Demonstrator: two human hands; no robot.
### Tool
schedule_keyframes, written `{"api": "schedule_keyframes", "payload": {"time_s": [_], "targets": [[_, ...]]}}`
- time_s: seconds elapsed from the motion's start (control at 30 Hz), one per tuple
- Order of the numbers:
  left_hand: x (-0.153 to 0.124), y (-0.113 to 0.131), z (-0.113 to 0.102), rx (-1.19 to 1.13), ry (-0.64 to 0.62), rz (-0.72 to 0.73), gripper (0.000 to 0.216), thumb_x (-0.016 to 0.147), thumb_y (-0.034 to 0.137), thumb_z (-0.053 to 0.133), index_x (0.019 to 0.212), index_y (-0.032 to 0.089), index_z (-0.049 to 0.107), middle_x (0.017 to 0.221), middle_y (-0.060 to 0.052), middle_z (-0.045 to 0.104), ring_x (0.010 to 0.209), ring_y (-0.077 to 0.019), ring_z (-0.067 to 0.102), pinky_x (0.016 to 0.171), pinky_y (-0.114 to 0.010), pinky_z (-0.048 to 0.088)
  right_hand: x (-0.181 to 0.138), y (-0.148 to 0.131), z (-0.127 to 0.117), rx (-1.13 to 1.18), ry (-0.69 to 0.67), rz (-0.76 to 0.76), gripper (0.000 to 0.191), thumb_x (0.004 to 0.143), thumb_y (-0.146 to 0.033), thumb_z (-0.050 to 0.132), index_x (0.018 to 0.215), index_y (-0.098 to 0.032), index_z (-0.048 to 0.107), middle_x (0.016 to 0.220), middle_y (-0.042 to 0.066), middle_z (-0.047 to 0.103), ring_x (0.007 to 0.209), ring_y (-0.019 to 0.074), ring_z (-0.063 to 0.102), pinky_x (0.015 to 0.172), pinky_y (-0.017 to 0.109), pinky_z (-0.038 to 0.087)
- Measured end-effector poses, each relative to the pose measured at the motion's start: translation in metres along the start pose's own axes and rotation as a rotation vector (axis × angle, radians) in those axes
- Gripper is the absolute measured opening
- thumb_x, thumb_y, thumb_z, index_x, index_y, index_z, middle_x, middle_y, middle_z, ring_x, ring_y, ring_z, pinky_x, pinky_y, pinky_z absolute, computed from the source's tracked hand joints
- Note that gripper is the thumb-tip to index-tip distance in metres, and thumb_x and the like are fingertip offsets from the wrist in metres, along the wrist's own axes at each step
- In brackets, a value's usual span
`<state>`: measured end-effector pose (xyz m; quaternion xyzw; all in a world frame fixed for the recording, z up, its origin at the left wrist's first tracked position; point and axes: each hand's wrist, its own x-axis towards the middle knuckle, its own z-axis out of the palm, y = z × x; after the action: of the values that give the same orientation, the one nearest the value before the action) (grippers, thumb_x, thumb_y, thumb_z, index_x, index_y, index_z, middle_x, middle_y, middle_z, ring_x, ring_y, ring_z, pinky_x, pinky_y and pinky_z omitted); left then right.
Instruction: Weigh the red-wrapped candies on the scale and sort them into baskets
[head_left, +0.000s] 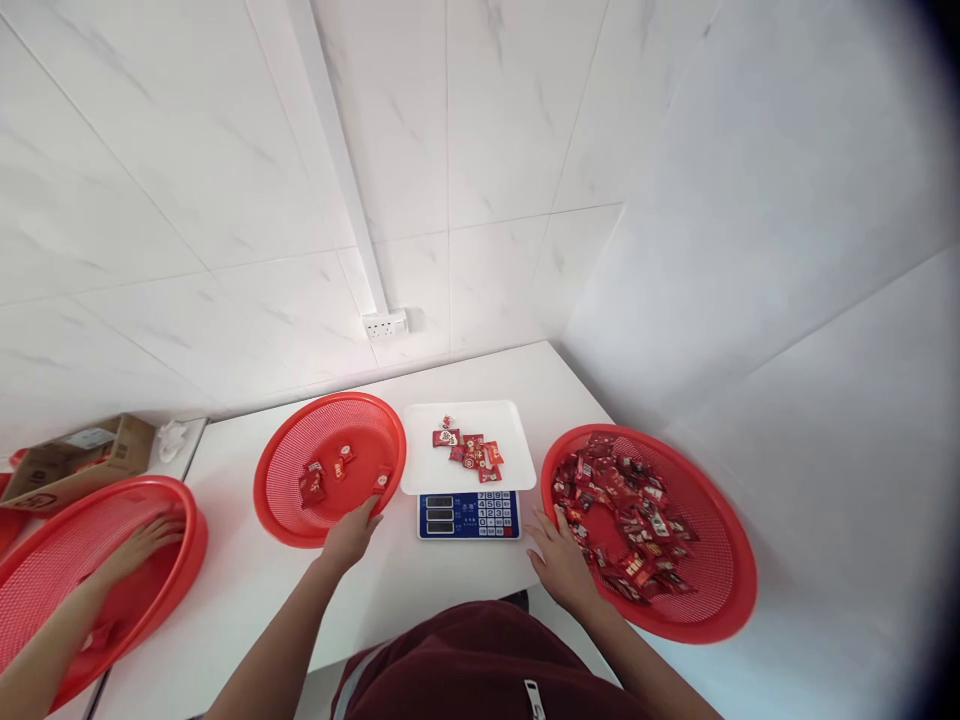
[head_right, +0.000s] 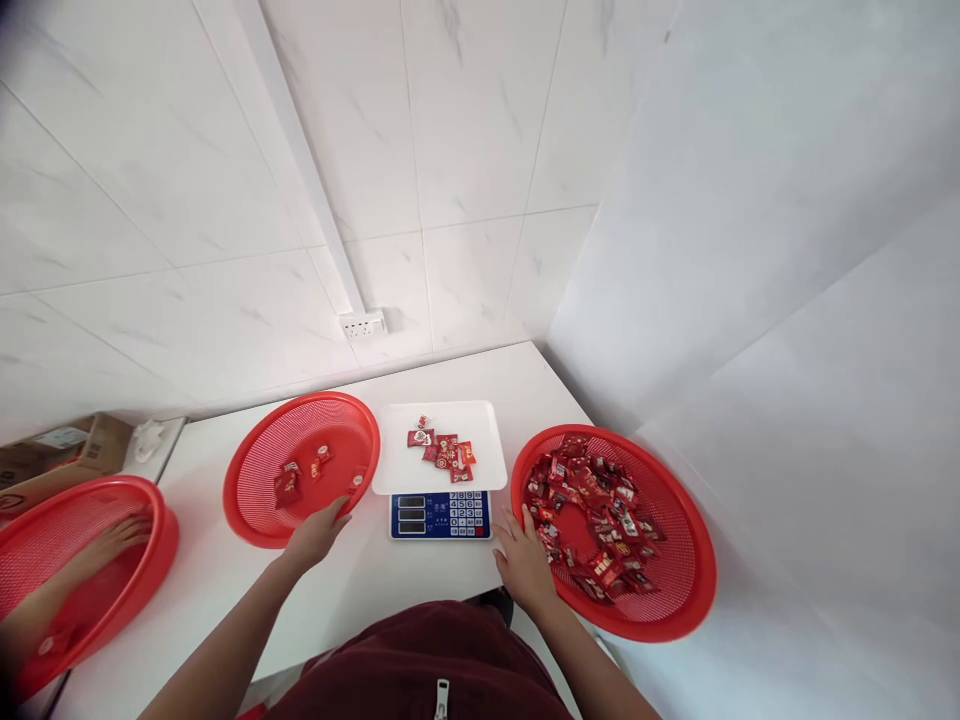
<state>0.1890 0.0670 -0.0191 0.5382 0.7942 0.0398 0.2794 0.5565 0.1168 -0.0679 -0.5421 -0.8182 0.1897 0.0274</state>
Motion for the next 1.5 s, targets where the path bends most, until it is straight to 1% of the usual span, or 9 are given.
{"api": "schedule_keyframes", "payload": {"time_s": [0.2, 0.3, 0.5, 0.63, 0.73, 0.83, 1.0, 1.17, 1.5], "targets": [[-0.003, -0.049, -0.026, -0.042, -0.104, -0.043, 0.043, 0.078, 0.028, 0.047, 0.119, 0.016, 0.054, 0.119, -0.011, 0.060, 0.108, -0.0275, 0.055, 0.088, -0.035, 0.043, -0.002, -0.002, -0.002, 0.003, -0.009, 0.025, 0.042, 0.077, -0.018, 0.042, 0.115, -0.019, 0.059, 0.139, 0.005, 0.041, 0.136, 0.0286, 0.012, 0.104, 0.048, 0.028], [-0.002, -0.047, -0.036, 0.026, -0.174, -0.069, 0.058, 0.073, 0.025, 0.052, 0.129, 0.015, 0.043, 0.123, -0.014, 0.057, 0.109, -0.0310, 0.054, 0.086, -0.040, 0.044, -0.003, -0.005, -0.004, -0.011, -0.033, 0.058, 0.042, 0.077, -0.018, 0.043, 0.117, -0.019, 0.058, 0.141, 0.005, 0.039, 0.136, 0.0308, 0.011, 0.104, 0.051, 0.025], [0.012, 0.031, -0.021, 0.038, 0.101, 0.168, 0.060, 0.083, 0.037, 0.042, 0.137, 0.016, 0.027, 0.142, -0.013, 0.036, 0.131, -0.0266, 0.030, 0.103, -0.043, 0.029, 0.005, -0.027, -0.005, -0.110, 0.048, 0.000, 0.046, 0.081, -0.017, 0.039, 0.126, -0.022, 0.050, 0.143, 0.008, 0.034, 0.136, 0.0290, 0.015, 0.107, 0.056, 0.001], [0.018, 0.091, 0.005, 0.078, -0.036, 0.320, 0.060, 0.082, 0.039, 0.047, 0.137, 0.019, 0.031, 0.146, -0.012, 0.029, 0.135, -0.0267, 0.020, 0.107, -0.043, 0.022, 0.034, -0.043, -0.013, -0.089, 0.032, -0.101, 0.044, 0.088, -0.031, 0.037, 0.130, -0.024, 0.045, 0.144, 0.007, 0.034, 0.135, 0.0290, 0.020, 0.107, 0.055, 0.006], [0.014, 0.111, 0.018, 0.088, -0.135, 0.420, 0.061, 0.080, 0.039, 0.050, 0.136, 0.023, 0.033, 0.148, -0.009, 0.025, 0.137, -0.0269, 0.015, 0.108, -0.045, 0.019, 0.061, -0.050, -0.018, -0.108, 0.012, -0.128, 0.044, 0.088, -0.037, 0.038, 0.130, -0.026, 0.045, 0.144, 0.008, 0.034, 0.133, 0.0316, 0.023, 0.106, 0.056, 0.005], [0.008, 0.103, 0.021, 0.073, -0.172, 0.448, 0.059, 0.080, 0.039, 0.050, 0.135, 0.024, 0.035, 0.146, -0.008, 0.029, 0.136, -0.0254, 0.019, 0.108, -0.044, 0.021, 0.081, -0.053, -0.021, -0.122, -0.054, -0.121, 0.043, 0.088, -0.036, 0.039, 0.129, -0.025, 0.046, 0.144, 0.010, 0.033, 0.130, 0.0320, 0.030, 0.106, 0.054, 0.007], [-0.005, 0.050, 0.013, 0.052, -0.153, 0.319, 0.055, 0.080, 0.035, 0.046, 0.133, 0.020, 0.039, 0.141, -0.009, 0.038, 0.133, -0.0242, 0.028, 0.107, -0.042, 0.025, 0.102, -0.058, -0.026, -0.080, -0.103, -0.152, 0.046, 0.087, -0.028, 0.040, 0.132, -0.020, 0.043, 0.146, 0.012, 0.028, 0.129, 0.0278, 0.032, 0.107, 0.045, 0.014], [-0.024, 0.014, 0.012, 0.025, -0.153, 0.194, 0.054, 0.081, 0.037, 0.042, 0.132, 0.017, 0.040, 0.139, -0.008, 0.042, 0.131, -0.0228, 0.032, 0.107, -0.039, 0.027, 0.115, -0.064, -0.037, -0.035, -0.152, -0.084, 0.046, 0.082, -0.034, 0.049, 0.127, -0.023, 0.048, 0.147, 0.011, 0.026, 0.133, 0.0345, 0.021, 0.104, 0.056, 0.009], [-0.029, 0.043, 0.004, 0.015, -0.179, 0.251, 0.053, 0.081, 0.033, 0.044, 0.132, 0.020, 0.041, 0.137, -0.007, 0.044, 0.131, -0.0220, 0.031, 0.107, -0.037, 0.026, 0.142, -0.104, -0.037, -0.052, -0.172, -0.233, 0.060, 0.084, -0.040, 0.046, 0.137, -0.018, 0.033, 0.147, 0.010, 0.025, 0.137, 0.0300, 0.007, 0.105, 0.058, 0.001]]}}
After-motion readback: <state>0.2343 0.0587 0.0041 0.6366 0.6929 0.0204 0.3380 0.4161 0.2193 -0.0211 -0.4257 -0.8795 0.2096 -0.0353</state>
